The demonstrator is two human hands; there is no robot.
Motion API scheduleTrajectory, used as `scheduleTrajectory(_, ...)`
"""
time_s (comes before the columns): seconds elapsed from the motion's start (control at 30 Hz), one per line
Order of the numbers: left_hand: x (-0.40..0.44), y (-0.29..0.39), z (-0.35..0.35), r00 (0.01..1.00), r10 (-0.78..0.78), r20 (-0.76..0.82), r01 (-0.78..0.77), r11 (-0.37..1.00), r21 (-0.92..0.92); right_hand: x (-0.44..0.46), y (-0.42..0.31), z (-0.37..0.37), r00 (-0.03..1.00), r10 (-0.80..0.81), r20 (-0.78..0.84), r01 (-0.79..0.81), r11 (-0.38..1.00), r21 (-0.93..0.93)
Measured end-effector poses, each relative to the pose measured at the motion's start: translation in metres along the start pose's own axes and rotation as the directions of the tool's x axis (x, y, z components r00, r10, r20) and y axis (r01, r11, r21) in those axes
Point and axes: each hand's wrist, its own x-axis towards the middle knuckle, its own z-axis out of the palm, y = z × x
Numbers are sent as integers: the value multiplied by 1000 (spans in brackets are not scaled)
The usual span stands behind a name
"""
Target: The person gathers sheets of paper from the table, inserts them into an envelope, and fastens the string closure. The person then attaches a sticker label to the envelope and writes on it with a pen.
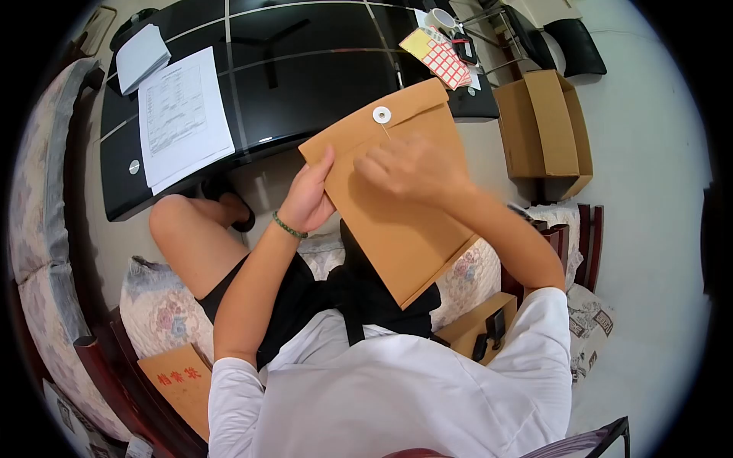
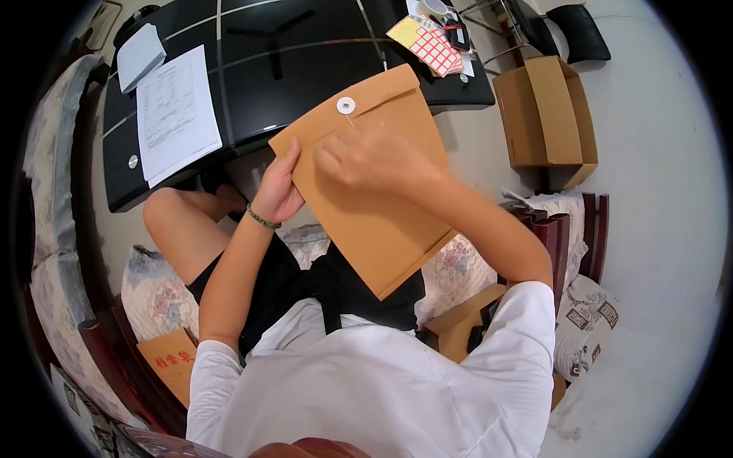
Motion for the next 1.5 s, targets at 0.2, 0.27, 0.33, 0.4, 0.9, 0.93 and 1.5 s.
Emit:
scheduleTrajectory(0.2, 4, 18, -14, 997, 74, -3, -74, 997, -11, -47, -19, 4, 991, 92, -94, -74, 980, 185)
scheduleTrajectory(0.27, 2, 21, -14, 997, 77, 18, -77, 997, -6, -68, -13, 6, 966, 222, -135, -182, 949, 258)
scheduleTrajectory(0.33, 1, 22, -15, 997, 56, 58, -56, 998, -1, -84, -5, 2, 901, 416, -126, -356, 873, 334)
scheduleTrajectory(0.4, 3, 20, -20, 993, 20, 116, -20, 1000, 5, -85, 6, -13, 814, 572, -101, -483, 763, 430)
scheduleTrajectory(0.9, -12, 15, -3, 986, -77, 151, 36, 965, 260, -3, 72, -50, 884, 457, 94, -455, 801, 388)
scheduleTrajectory(0.93, -13, 14, -3, 985, -77, 153, 34, 963, 267, 4, 73, -48, 890, 441, 114, -448, 804, 391)
scheduleTrajectory(1.5, -4, 19, -20, 995, -99, -29, 103, 931, 351, 13, 23, -6, 980, 119, 156, -164, 934, 318)
